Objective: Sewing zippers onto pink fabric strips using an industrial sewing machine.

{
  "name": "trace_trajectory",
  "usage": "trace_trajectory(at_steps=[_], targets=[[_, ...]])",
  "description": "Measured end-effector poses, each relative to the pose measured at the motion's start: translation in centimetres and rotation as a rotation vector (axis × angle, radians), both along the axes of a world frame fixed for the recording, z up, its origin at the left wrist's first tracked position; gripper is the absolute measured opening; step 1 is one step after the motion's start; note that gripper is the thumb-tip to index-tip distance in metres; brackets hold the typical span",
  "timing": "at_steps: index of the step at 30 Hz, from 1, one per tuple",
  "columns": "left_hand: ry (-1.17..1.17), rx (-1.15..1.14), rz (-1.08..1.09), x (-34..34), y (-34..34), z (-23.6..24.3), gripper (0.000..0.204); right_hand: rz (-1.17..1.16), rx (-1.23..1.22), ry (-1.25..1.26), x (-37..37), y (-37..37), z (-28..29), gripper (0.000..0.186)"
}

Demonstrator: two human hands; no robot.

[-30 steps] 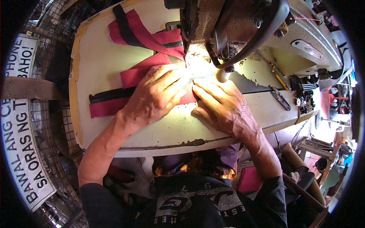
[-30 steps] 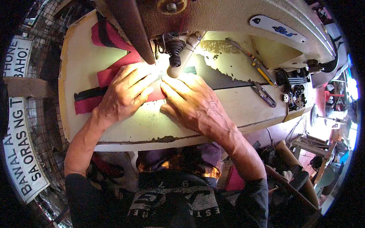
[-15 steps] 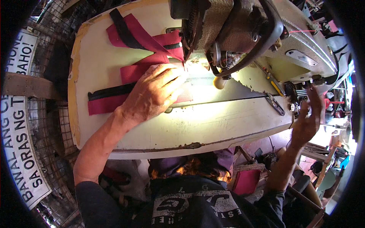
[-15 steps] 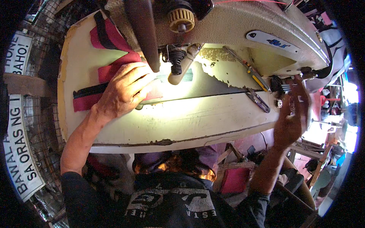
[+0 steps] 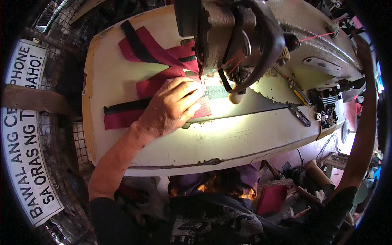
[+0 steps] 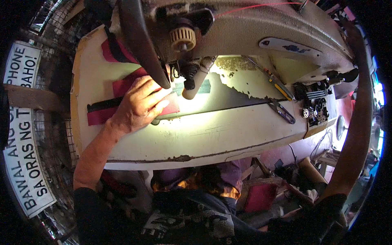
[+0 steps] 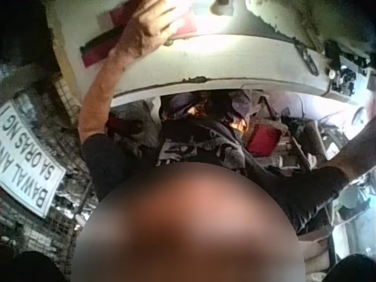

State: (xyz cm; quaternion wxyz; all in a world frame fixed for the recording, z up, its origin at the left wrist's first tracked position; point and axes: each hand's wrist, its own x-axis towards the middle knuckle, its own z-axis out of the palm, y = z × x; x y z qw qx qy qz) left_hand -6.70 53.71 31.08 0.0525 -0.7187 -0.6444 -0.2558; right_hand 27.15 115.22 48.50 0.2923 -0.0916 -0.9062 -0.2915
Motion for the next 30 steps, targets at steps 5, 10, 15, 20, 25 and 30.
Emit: trace_trajectory(at_steps=[5, 10, 15, 20, 25, 30], targets=[[0.021, -0.009, 0.005, -0.6, 0.4, 0.0, 0.034, -0.243, -0.084, -0.317, 1.7, 4.3, -0.3, 0.043], [0.007, -0.033, 0.001, -1.1, 0.6, -0.2, 0.035, -0.332, -0.109, -0.395, 2.8, 5.6, -0.5, 0.058], [-0.009, 0.006, 0.006, -1.2, 0.7, -0.4, 0.033, -0.239, -0.176, -0.322, 3.1, 5.7, -0.3, 0.050], [-0.045, -0.015, 0.005, -1.5, 0.9, -0.3, 0.033, -0.330, -0.260, -0.342, 3.4, 6.1, -0.6, 0.048], [-0.255, -0.015, 0.115, -1.2, 0.6, -0.3, 0.039, -0.313, -0.259, -0.322, 3.6, 6.5, -0.4, 0.047], [-0.152, -0.030, 0.072, -1.4, 0.7, -0.3, 0.040, -0.227, -0.183, -0.205, 7.6, 1.1, -1.1, 0.049]])
